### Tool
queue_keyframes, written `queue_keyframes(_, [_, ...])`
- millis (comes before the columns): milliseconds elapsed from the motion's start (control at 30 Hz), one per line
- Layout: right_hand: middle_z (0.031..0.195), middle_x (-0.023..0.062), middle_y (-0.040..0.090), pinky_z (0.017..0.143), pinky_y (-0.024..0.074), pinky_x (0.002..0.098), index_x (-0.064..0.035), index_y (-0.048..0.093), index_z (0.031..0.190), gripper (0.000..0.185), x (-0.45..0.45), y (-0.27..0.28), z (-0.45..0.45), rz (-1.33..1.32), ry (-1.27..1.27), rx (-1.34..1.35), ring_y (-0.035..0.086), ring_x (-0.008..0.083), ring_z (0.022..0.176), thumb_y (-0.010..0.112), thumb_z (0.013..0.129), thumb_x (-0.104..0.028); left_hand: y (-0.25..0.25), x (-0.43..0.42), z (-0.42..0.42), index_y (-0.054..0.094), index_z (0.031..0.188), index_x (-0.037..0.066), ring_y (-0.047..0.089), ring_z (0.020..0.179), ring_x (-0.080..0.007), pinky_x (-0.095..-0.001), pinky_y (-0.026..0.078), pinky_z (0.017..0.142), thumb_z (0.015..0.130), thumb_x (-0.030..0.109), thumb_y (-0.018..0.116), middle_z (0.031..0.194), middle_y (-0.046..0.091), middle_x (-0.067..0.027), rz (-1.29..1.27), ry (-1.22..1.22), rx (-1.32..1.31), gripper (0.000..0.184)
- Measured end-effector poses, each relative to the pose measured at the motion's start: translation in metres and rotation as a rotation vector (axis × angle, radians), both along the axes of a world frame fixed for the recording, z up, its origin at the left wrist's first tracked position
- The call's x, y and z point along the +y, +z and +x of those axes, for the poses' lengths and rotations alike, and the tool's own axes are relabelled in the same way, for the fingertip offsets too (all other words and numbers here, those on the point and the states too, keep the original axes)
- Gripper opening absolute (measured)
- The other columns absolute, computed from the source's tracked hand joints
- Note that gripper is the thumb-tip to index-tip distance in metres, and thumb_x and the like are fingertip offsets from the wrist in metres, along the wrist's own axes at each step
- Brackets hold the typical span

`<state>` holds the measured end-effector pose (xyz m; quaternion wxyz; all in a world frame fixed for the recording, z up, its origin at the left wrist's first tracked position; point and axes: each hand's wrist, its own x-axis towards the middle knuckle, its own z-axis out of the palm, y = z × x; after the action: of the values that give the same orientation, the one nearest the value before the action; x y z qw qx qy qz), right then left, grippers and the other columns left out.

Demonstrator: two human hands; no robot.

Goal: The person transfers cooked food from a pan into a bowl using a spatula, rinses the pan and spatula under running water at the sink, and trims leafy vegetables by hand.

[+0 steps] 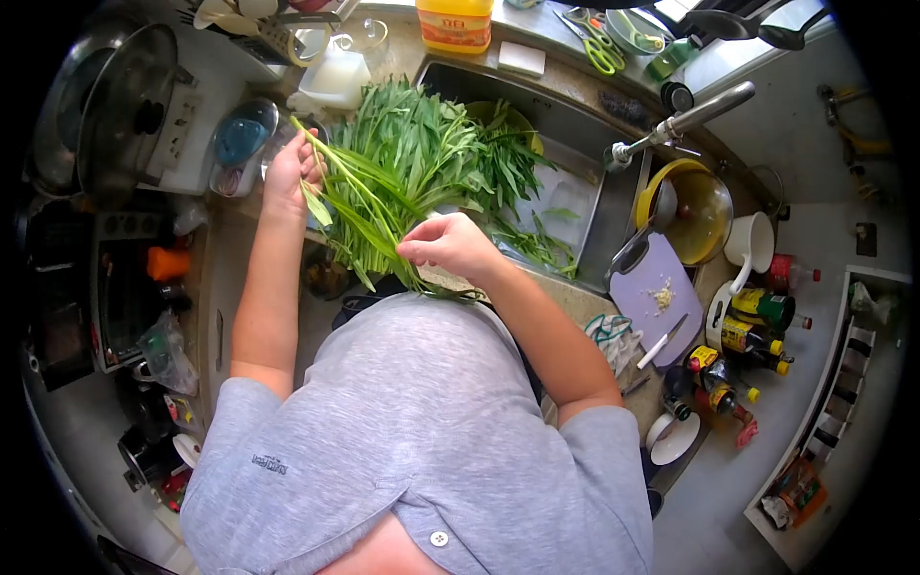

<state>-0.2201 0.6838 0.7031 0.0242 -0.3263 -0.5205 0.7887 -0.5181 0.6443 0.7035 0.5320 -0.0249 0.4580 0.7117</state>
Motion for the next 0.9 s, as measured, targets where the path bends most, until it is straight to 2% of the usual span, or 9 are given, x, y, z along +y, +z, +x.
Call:
queue_keyframes(133, [0.08,0.0027,0.071,0.066,0.0503,0.0243,-0.0013,0.075,0.09,0.021,-0.003,-0.002,-0.005,0.06,0.004,-0.023,0.063,0.0082,0.071,0.08,0.082,-0.02,-0.002,0.0,-0.001,0.057,0.102,0.004,0.034,0.043,-0.0058,-0.0222,0.025,0.038,0.105,0.022,0.047,0.066,0.047,0.0047,-0.025,0.037,0.023,0.02])
queue_keyframes(200, [0.079,0.0066,0.072,0.067,0.052,0.0276,0.0016,0.075,0.088,0.023,-0.006,0.003,-0.008,0.226,-0.018,-0.062,0.064,0.0113,0.071,0.077,0.081,-0.02,-0.002,0.001,-0.001,0.057,0.102,0.004,0.034,0.043,-0.0058,-0.0221,0.025,0.038,0.105,0.022,0.047,0.066,0.047,0.0046,-0.029,0.048,0.026,0.02])
queue_keyframes(433, [0.075,0.0075,0.07,0.063,0.0502,0.0281,0.0014,0.074,0.082,0.016,-0.003,-0.015,-0.009,0.351,-0.171,-0.088,0.061,0.0108,0.067,0.068,0.08,-0.013,0.015,-0.003,0.007,0.057,0.101,0.002,0.033,0.043,-0.0058,-0.0222,0.025,0.038,0.105,0.02,0.047,0.067,0.048,0.0026,-0.001,0.05,0.088,0.021])
queue_keyframes(533, [0.067,0.0058,0.064,0.055,0.0455,0.0266,0.0,0.067,0.073,0.015,0.012,-0.02,-0.007,0.084,-0.562,-0.011,0.057,0.0096,0.061,0.063,0.082,-0.011,0.02,-0.006,0.011,0.058,0.1,0.001,0.033,0.044,-0.0056,-0.0221,0.025,0.038,0.105,0.02,0.048,0.068,0.048,0.0018,-0.001,0.066,0.168,0.022])
queue_keyframes(567, [0.072,0.0052,0.063,0.052,0.0454,0.0243,-0.0005,0.066,0.079,0.013,0.023,-0.024,-0.003,-0.086,-0.638,-0.08,0.058,0.0108,0.06,0.06,0.086,-0.01,0.02,-0.007,0.012,0.058,0.099,0.001,0.033,0.044,-0.0056,-0.022,0.025,0.038,0.105,0.02,0.048,0.068,0.048,0.0015,0.013,0.077,0.179,0.023])
queue_keyframes(633, [0.077,0.0052,0.063,0.049,0.0438,0.0224,-0.0012,0.064,0.083,0.014,0.038,-0.021,0.005,-0.195,-0.719,0.006,0.057,0.0104,0.059,0.058,0.089,-0.011,0.026,-0.009,0.013,0.058,0.1,0.001,0.033,0.044,-0.0056,-0.0215,0.025,0.038,0.105,0.021,0.047,0.068,0.049,0.0017,-0.001,0.077,0.178,0.023])
queue_keyframes(700, [0.078,0.0035,0.063,0.046,0.0393,0.0209,-0.0028,0.065,0.087,0.011,0.046,-0.014,0.002,-0.165,-0.651,-0.014,0.052,0.0078,0.056,0.062,0.091,-0.013,0.029,-0.01,0.012,0.057,0.101,0.003,0.033,0.043,-0.0055,-0.021,0.025,0.038,0.105,0.023,0.047,0.069,0.049,0.002,0.01,0.021,0.118,0.023])
queue_keyframes(800, [0.078,0.0003,0.064,0.048,0.0355,0.0184,-0.0022,0.068,0.095,0.014,0.041,0.007,-0.013,-0.046,-0.226,-0.016,0.047,0.0029,0.053,0.066,0.091,-0.015,0.018,-0.007,0.01,0.057,0.102,0.004,0.033,0.043,-0.0052,-0.0209,0.025,0.038,0.105,0.023,0.048,0.07,0.049,0.003,0.054,-0.054,0.037,0.022])
queue_keyframes(900, [0.078,0.001,0.066,0.048,0.0336,0.0191,-0.0025,0.07,0.098,0.015,0.038,0.013,-0.025,-0.175,-0.174,0.09,0.043,0.0023,0.052,0.064,0.091,-0.015,0.013,-0.005,0.013,0.057,0.103,0.004,0.033,0.043,-0.005,-0.0207,0.025,0.038,0.105,0.023,0.048,0.071,0.05,0.0037,0.08,-0.084,-0.003,0.021])
